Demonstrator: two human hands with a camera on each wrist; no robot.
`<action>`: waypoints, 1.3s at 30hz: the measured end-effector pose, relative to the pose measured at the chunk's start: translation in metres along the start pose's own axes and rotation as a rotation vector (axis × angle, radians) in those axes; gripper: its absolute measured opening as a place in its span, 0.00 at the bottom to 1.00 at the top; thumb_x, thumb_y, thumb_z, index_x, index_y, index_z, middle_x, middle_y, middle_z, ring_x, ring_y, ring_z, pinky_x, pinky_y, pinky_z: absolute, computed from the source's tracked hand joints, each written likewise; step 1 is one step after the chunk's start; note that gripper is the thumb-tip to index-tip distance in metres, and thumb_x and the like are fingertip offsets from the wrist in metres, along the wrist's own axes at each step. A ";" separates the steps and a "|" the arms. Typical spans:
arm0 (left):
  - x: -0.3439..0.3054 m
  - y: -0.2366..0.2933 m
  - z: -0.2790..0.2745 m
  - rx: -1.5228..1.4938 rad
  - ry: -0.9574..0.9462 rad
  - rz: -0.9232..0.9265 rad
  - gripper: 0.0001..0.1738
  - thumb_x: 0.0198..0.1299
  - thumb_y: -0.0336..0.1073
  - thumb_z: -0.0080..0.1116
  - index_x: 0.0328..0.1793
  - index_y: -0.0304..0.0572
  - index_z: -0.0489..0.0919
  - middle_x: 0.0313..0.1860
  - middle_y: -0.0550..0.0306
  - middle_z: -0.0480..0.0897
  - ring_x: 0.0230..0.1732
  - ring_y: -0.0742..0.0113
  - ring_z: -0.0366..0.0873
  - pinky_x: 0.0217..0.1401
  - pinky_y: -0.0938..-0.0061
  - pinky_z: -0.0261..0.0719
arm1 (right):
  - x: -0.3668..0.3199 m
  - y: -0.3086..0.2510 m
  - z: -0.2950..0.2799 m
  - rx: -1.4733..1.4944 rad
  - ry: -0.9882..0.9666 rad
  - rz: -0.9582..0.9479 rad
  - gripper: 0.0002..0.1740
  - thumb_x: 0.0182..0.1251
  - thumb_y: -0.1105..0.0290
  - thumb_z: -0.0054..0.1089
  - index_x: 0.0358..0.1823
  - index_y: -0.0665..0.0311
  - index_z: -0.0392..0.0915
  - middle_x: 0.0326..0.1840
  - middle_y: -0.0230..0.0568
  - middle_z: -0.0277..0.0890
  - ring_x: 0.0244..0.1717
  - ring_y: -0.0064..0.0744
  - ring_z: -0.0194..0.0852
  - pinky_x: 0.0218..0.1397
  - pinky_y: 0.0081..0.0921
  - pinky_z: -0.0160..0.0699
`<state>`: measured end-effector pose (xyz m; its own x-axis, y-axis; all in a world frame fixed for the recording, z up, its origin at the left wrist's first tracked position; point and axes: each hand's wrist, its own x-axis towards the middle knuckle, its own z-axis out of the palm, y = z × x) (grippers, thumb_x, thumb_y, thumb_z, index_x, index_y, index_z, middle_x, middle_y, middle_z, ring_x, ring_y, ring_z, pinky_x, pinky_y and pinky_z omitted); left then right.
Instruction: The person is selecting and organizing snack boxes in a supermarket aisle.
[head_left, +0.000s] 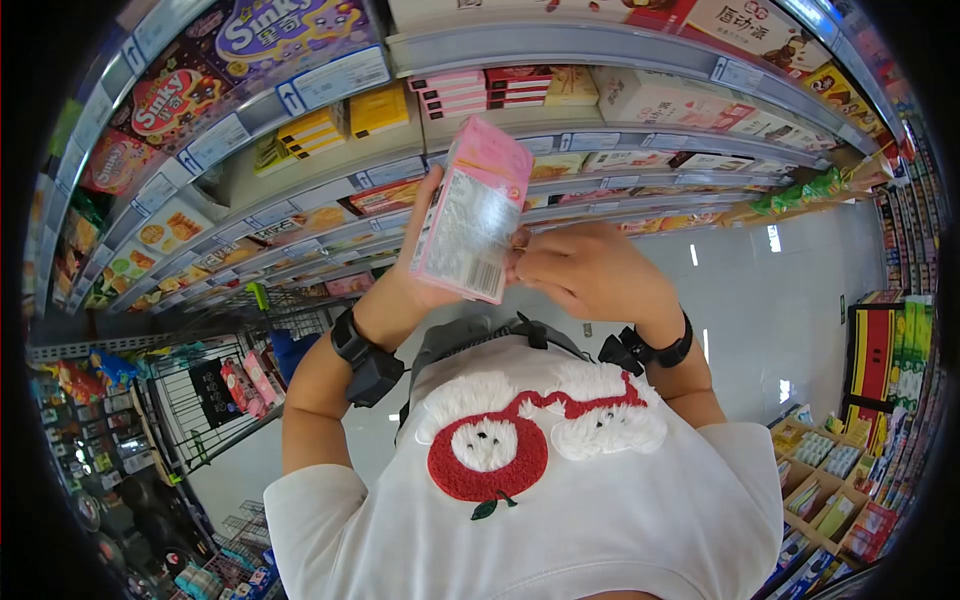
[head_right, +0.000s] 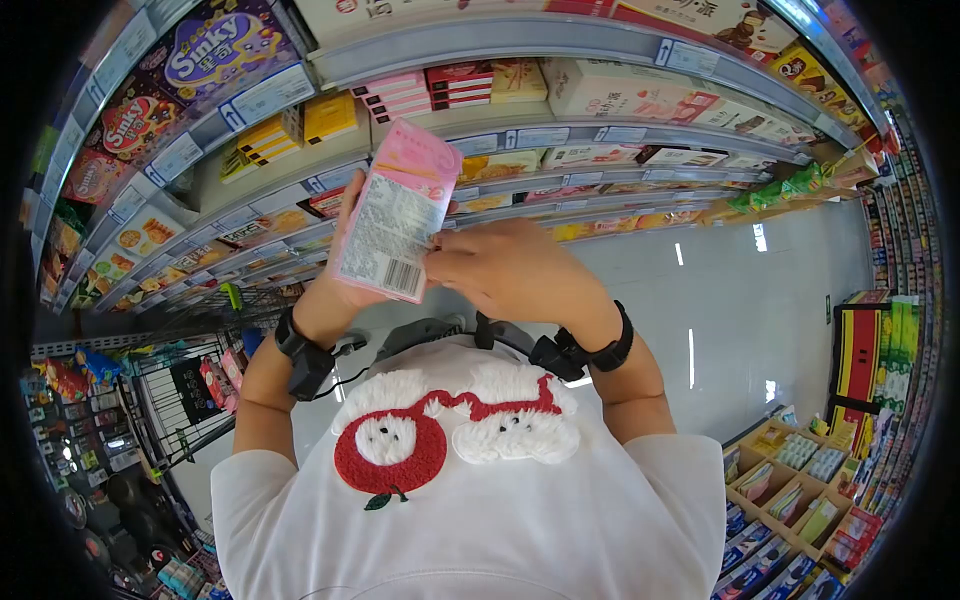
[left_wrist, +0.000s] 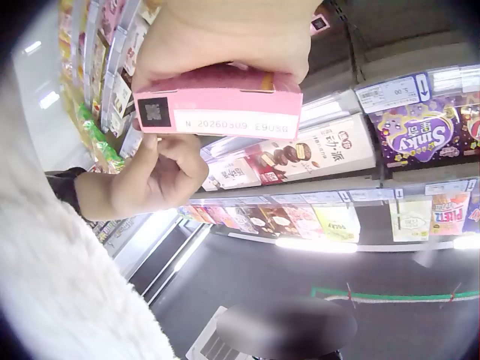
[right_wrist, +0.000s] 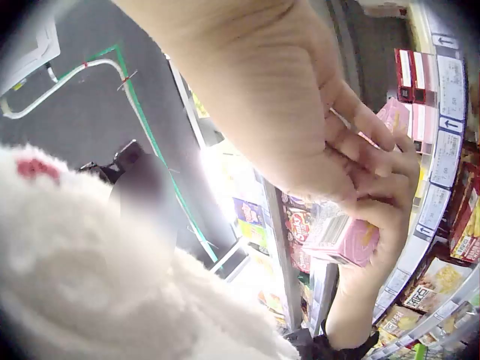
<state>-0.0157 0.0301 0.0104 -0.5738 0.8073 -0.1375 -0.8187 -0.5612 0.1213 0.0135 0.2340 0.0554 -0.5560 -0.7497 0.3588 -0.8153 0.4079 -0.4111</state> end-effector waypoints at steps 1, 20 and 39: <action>0.005 -0.004 -0.003 -0.031 -0.051 -0.027 0.47 0.55 0.75 0.37 0.66 0.42 0.65 0.55 0.39 0.72 0.48 0.44 0.76 0.48 0.46 0.75 | -0.005 0.001 -0.005 0.050 -0.010 0.026 0.07 0.53 0.71 0.59 0.35 0.58 0.75 0.32 0.35 0.75 0.32 0.36 0.77 0.30 0.34 0.74; 0.033 -0.052 -0.018 1.187 0.482 0.902 0.50 0.48 0.28 0.66 0.68 0.37 0.40 0.58 0.50 0.61 0.60 0.63 0.64 0.60 0.68 0.69 | -0.039 0.063 0.037 0.847 0.206 0.324 0.15 0.57 0.72 0.64 0.45 0.67 0.74 0.39 0.39 0.79 0.27 0.23 0.77 0.30 0.19 0.76; 0.013 0.077 -0.031 2.274 0.391 1.207 0.35 0.43 0.28 0.60 0.63 0.40 0.65 0.59 0.40 0.63 0.60 0.39 0.61 0.62 0.53 0.62 | 0.075 0.116 0.046 0.298 0.433 0.272 0.24 0.45 0.75 0.65 0.48 0.66 0.74 0.47 0.47 0.76 0.48 0.46 0.77 0.52 0.30 0.74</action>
<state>-0.0873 -0.0081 -0.0124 -0.7003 0.3044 0.6457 0.6774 0.5687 0.4666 -0.1153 0.2009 -0.0036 -0.8049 -0.3327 0.4913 -0.5887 0.3446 -0.7312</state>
